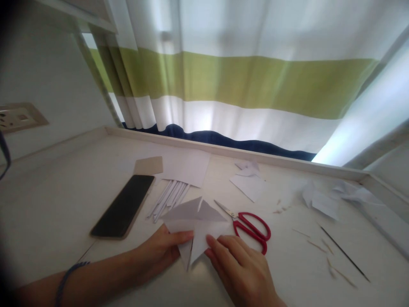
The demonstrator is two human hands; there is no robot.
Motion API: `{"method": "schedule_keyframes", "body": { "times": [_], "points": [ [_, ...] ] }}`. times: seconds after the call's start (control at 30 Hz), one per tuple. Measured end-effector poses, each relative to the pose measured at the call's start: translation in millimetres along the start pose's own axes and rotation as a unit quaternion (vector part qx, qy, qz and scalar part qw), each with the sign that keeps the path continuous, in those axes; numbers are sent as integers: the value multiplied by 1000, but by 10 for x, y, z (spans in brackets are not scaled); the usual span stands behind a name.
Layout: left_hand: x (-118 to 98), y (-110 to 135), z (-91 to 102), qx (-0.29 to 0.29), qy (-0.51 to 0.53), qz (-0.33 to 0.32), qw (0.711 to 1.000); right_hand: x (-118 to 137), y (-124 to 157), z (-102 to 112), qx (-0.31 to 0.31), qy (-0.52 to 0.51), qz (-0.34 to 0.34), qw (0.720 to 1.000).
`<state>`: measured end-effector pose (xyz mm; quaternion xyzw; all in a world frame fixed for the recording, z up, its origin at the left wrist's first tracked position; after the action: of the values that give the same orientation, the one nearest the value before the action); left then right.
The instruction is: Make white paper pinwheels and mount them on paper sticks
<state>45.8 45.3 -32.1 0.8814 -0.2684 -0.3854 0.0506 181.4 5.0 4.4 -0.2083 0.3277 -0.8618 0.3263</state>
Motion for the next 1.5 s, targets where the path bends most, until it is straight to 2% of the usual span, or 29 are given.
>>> {"method": "schedule_keyframes", "body": {
  "times": [0.1, 0.2, 0.27, 0.37, 0.5, 0.67, 0.73, 0.8, 0.9, 0.97, 1.07, 1.17, 1.23, 1.3, 1.4, 1.5],
  "points": [
    [15, -10, 30, -25, -18, 19, 999, -50, -25, -11, -1, -70, -90, 993],
    [36, -12, 50, -42, -45, 43, 997, -109, -36, -35, -4, -148, -205, 967],
    [40, -14, 50, -44, -54, 46, 997, -158, -14, -80, 10, -191, -296, 936],
    [29, -13, 15, -17, -72, 34, 997, -222, 69, -171, 40, -251, -426, 868],
    [11, 2, -29, 13, -143, 14, 989, -236, 158, -261, 42, -315, -518, 794],
    [17, 9, -13, -18, -161, -9, 987, -155, 146, -319, 1, -405, -546, 733],
    [16, 13, -1, -37, -172, -8, 984, -142, 135, -319, -9, -407, -548, 731],
    [-7, 19, 13, -60, -193, -6, 979, -158, 128, -295, -11, -367, -542, 756],
    [-50, 22, 36, -87, -241, 16, 966, -219, 109, -213, -18, -268, -515, 814],
    [-84, 18, 46, -94, -268, 23, 959, -257, 91, -161, -15, -214, -495, 842],
    [-115, 8, 44, -78, -289, 29, 954, -290, 77, -131, 18, -171, -478, 861],
    [-147, 8, 22, -41, -319, 12, 947, -286, 59, -125, 36, -191, -465, 864],
    [-177, 16, -5, -11, -354, -12, 935, -268, 50, -135, 58, -224, -468, 853],
    [-193, 31, -32, 18, -383, -22, 923, -231, 40, -164, 99, -277, -475, 829],
    [-196, 52, -54, 44, -411, -16, 910, -151, 17, -218, 140, -389, -486, 770],
    [-197, 68, -61, 52, -436, -11, 899, -109, 20, -272, 124, -474, -506, 710]
  ]
}}
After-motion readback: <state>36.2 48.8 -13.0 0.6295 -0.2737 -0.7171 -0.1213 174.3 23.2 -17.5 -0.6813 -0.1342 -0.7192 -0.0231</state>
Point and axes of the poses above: each hand's wrist, its own y-axis away from the middle knuckle, its own z-axis out of the back of the hand, x = y × z, the point moved 5 cm from there along -y, towards the middle knuckle, and after that the axes turned 7 degrees about -x, right-handed, at the moved point
